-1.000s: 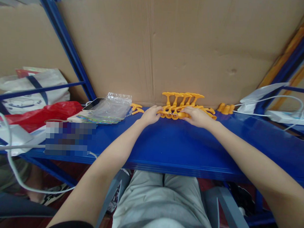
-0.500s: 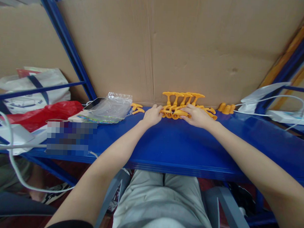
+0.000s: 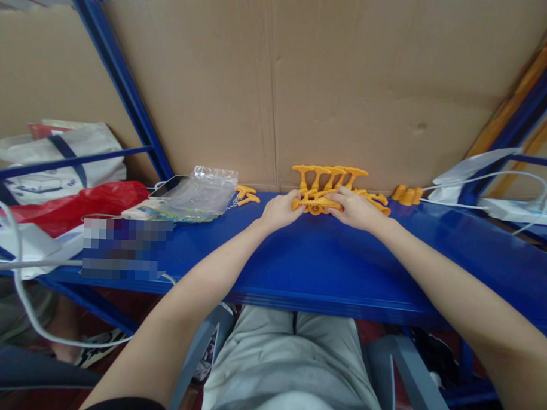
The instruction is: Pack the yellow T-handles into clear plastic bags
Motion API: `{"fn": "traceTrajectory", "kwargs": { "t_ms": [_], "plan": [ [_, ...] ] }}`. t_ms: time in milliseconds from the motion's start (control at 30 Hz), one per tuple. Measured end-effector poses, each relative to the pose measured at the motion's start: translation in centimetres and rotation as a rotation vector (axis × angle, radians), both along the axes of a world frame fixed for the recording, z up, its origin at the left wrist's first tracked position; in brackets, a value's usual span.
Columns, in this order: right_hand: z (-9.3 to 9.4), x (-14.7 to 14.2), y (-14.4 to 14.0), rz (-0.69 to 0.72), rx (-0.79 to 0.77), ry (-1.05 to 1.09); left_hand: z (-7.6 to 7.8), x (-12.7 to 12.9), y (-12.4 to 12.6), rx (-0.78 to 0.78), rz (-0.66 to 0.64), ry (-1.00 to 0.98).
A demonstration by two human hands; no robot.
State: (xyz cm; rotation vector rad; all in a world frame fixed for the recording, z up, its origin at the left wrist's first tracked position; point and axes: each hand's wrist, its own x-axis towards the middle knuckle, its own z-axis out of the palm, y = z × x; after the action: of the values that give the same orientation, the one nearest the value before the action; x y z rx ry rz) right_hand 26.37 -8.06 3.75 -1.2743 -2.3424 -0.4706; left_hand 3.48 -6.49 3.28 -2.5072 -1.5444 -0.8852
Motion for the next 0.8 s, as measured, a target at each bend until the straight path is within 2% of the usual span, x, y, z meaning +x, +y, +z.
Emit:
{"fn": "traceTrajectory", "kwargs": {
  "t_ms": [267, 500, 567, 667, 800],
  "plan": [
    [-0.1, 0.3, 0.3, 0.003, -0.057, -0.004, -0.4, -0.4, 0.9, 0.017, -0.119, -0.044],
    [-0.5, 0.7, 1.6, 0.124, -0.084, 0.204, -0.3, -0.5, 1.0, 0.041, -0.09, -0.069],
    [-0.4, 0.8, 1.7, 0.133, -0.151, 0.292, -0.2, -0.6, 1.1, 0.044, -0.075, -0.065],
    [-0.3, 1.0, 1.7, 0.182, -0.339, 0.462, -0.2, -0.9, 1.4, 0.056, -0.071, -0.05],
    [0.0, 1.6, 1.7, 0.261, -0.526, 0.659, -0.2, -1.2, 1.5, 0.083, -0.125, -0.043]
  ]
}}
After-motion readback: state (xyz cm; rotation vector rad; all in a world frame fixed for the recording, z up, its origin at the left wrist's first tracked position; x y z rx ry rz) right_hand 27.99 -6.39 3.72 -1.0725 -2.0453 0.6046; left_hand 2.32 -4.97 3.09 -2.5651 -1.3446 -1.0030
